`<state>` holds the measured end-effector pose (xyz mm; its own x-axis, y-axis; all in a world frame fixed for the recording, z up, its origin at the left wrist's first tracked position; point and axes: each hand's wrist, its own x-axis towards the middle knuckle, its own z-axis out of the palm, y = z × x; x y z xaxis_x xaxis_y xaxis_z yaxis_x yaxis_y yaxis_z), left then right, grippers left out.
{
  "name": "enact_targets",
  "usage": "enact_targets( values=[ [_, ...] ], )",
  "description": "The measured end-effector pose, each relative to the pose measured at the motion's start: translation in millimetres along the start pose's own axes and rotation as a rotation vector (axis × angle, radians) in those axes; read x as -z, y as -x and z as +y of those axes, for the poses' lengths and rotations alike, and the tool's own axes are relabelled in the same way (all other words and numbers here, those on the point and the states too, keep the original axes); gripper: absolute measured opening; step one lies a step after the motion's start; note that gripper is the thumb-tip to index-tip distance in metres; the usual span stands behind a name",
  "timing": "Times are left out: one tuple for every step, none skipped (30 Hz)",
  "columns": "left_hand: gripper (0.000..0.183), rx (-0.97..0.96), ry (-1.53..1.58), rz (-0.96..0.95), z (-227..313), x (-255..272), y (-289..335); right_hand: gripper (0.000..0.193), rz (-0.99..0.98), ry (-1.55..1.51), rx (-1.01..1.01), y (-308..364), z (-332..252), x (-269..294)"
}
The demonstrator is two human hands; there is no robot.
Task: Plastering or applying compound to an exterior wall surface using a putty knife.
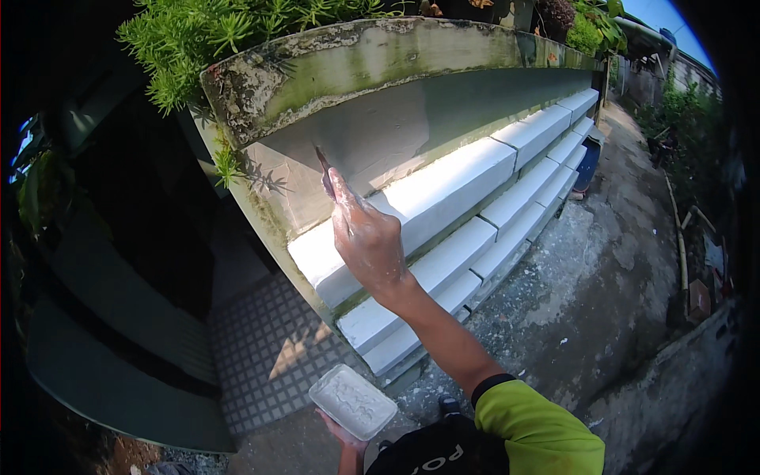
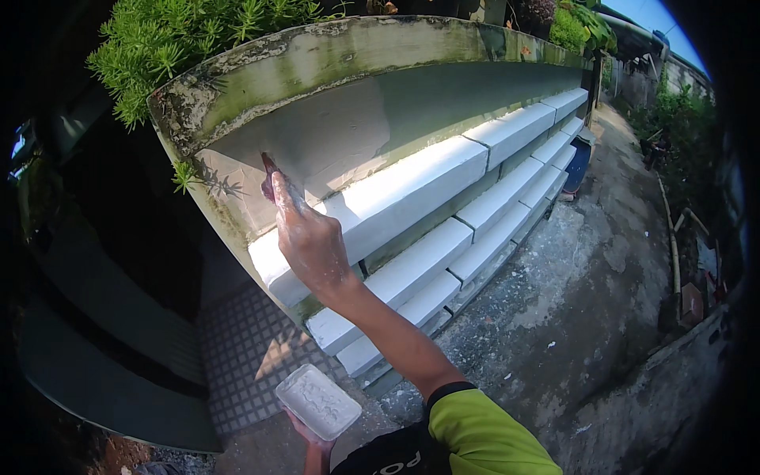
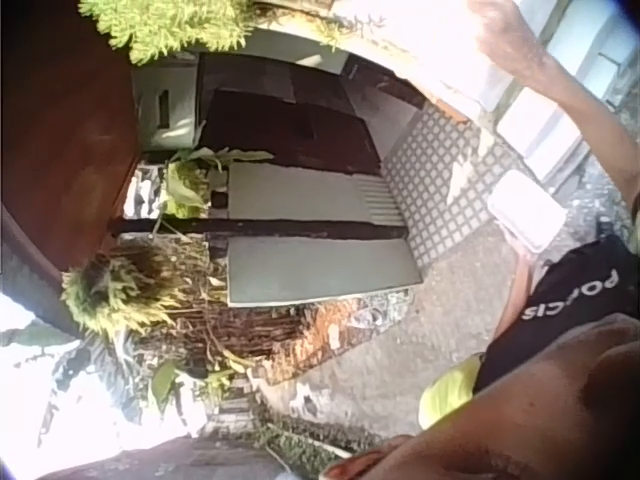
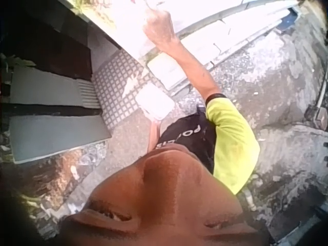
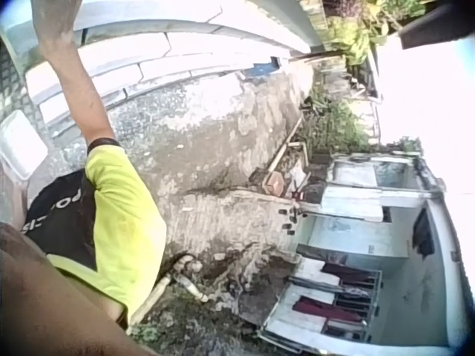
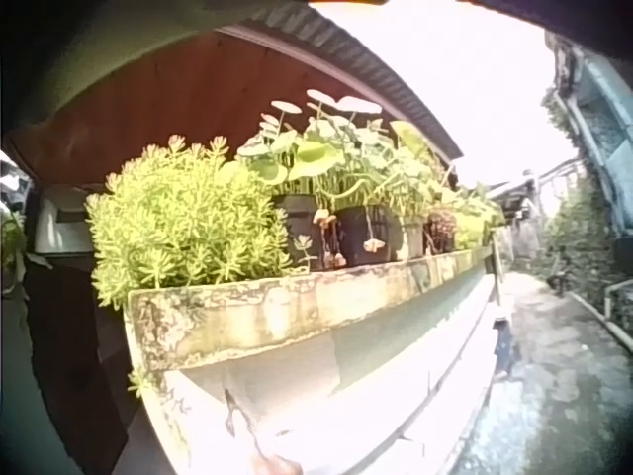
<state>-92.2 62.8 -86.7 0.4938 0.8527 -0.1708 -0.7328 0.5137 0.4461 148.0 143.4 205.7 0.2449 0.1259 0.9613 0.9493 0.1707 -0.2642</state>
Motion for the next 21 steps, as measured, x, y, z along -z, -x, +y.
enact_targets(
  values=[
    [0.075,0.003,0.000,-0.002,-2.0,-3.1,-0.9,0.039,0.082,-0.026,0.005,-3.6,12.0,11.7],
    [0.076,-0.022,-0.016,0.004,-3.0,-6.5,-0.9,0.036,0.093,0.080,-0.072,-12.7,25.0,24.1],
    [0.076,-0.046,-0.033,0.009,-6.2,-9.6,-0.5,0.037,0.170,0.165,-0.068,-26.0,46.0,32.9],
    [0.076,-0.047,-0.033,0.013,-8.3,-7.5,-1.0,0.036,0.240,0.194,-0.112,-42.0,58.5,40.6],
    [0.079,-0.046,-0.040,0.000,-10.9,-3.0,-2.6,0.036,0.191,0.300,-0.239,-54.5,76.9,45.6],
    [0.081,-0.047,-0.046,-0.015,-13.4,0.3,-5.1,0.022,0.286,0.307,-0.170,-65.9,96.9,40.8],
    [0.081,-0.046,-0.046,-0.016,-15.9,1.0,-6.8,0.022,0.286,0.307,-0.170,-74.1,106.1,34.5],
    [0.081,-0.049,-0.040,-0.021,-18.7,0.8,-8.5,0.015,0.170,0.343,-0.219,-81.0,111.3,26.4],
    [0.080,-0.054,-0.033,-0.025,-21.3,0.9,-10.5,0.008,0.051,0.375,-0.268,-83.0,113.7,15.2],
    [0.080,-0.054,-0.033,-0.024,-24.0,1.1,-12.7,0.005,-0.001,0.315,-0.217,-75.3,114.9,-3.3],
    [0.080,-0.055,-0.026,-0.016,-25.9,2.1,-13.8,0.009,-0.057,0.250,-0.168,-64.1,110.5,-21.8],
    [0.080,-0.055,-0.017,-0.006,-27.1,2.7,-14.0,0.010,-0.106,0.231,-0.109,-56.8,86.1,-21.7],
    [0.080,-0.063,-0.016,-0.001,-28.1,0.4,-14.2,0.021,-0.153,0.211,-0.048,-50.1,59.1,-12.4],
    [0.080,-0.057,-0.011,-0.002,-29.5,-3.9,-14.4,0.021,-0.153,0.205,-0.047,-41.1,46.0,-1.8],
    [0.080,-0.048,-0.006,-0.006,-31.2,-7.3,-14.5,0.028,-0.102,0.061,-0.022,-32.9,36.0,10.6],
    [0.080,-0.054,-0.007,-0.004,-33.0,-7.3,-15.4,0.035,-0.051,-0.085,0.001,-30.7,32.7,19.2],
    [0.080,-0.057,-0.020,-0.001,-34.6,-6.0,-15.9,0.034,0.015,-0.083,-0.009,-33.8,37.5,29.3],
    [0.080,-0.056,-0.032,0.000,-36.5,-5.4,-16.8,0.033,0.082,-0.076,-0.019,-36.8,47.5,42.7],
    [0.080,-0.055,-0.032,-0.001,-39.0,-5.8,-18.0,0.031,0.129,0.032,-0.082,-40.4,63.4,51.3],
    [0.080,-0.063,-0.037,-0.005,-41.1,-6.0,-19.1,0.030,0.193,0.127,-0.127,-47.2,80.6,59.1],
    [0.080,-0.064,-0.042,-0.011,-44.7,-7.2,-20.6,0.029,0.263,0.257,-0.137,-51.6,104.3,61.5]
  ],
)
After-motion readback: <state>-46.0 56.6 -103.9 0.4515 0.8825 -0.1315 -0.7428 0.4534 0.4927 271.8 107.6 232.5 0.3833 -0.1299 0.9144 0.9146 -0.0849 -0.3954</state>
